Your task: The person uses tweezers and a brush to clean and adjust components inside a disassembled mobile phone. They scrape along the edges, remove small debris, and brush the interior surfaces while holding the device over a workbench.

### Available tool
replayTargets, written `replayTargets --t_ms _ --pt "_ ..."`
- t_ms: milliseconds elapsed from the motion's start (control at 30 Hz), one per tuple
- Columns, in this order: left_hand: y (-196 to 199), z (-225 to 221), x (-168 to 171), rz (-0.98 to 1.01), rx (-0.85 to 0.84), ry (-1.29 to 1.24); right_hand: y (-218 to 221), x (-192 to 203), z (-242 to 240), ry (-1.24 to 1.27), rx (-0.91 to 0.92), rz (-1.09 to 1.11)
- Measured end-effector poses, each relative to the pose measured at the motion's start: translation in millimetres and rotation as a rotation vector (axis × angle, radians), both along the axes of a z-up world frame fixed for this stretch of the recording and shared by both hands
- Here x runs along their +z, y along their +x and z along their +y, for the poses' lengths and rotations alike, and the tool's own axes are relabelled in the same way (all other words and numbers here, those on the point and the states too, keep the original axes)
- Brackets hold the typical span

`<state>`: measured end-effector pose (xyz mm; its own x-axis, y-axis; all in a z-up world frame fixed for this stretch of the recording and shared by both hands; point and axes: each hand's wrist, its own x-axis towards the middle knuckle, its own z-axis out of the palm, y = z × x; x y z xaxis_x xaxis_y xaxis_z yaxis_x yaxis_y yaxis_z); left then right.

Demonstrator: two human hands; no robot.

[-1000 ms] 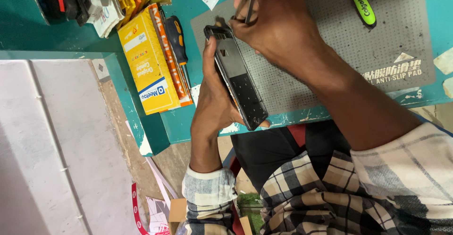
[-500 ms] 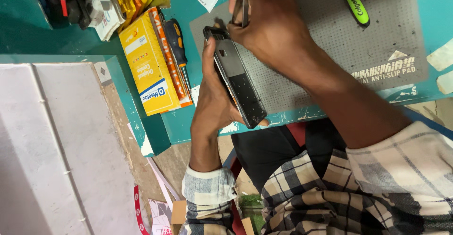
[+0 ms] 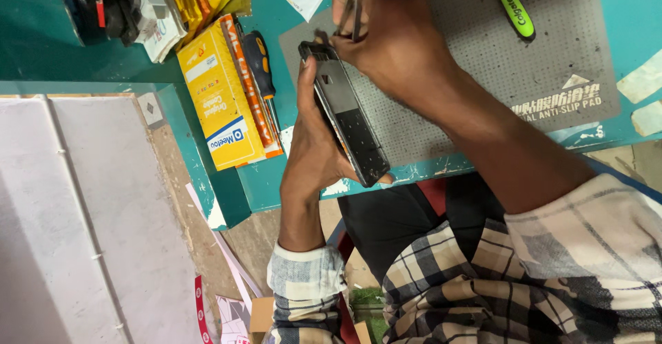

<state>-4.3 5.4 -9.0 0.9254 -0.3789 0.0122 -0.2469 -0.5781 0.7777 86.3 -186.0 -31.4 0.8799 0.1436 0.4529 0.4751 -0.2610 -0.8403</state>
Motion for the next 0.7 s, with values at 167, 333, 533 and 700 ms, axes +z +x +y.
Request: replayTargets --t_ms 167,333,533,700 --pt "0 -1 3 -0.105 -0.048 0.033 -2 15 -7 0.051 0.051 0.193" --pt "0 0 3 -0.123 -0.036 0.055 0 18 -10 0.244 0.115 0.32" --pt "1 0 2 -0.148 -0.042 0.059 4 25 -17 0.413 0.194 0.477" --pt "0 1 0 -0.099 -0.036 0.025 -1 32 -19 0.349 0.15 0.405"
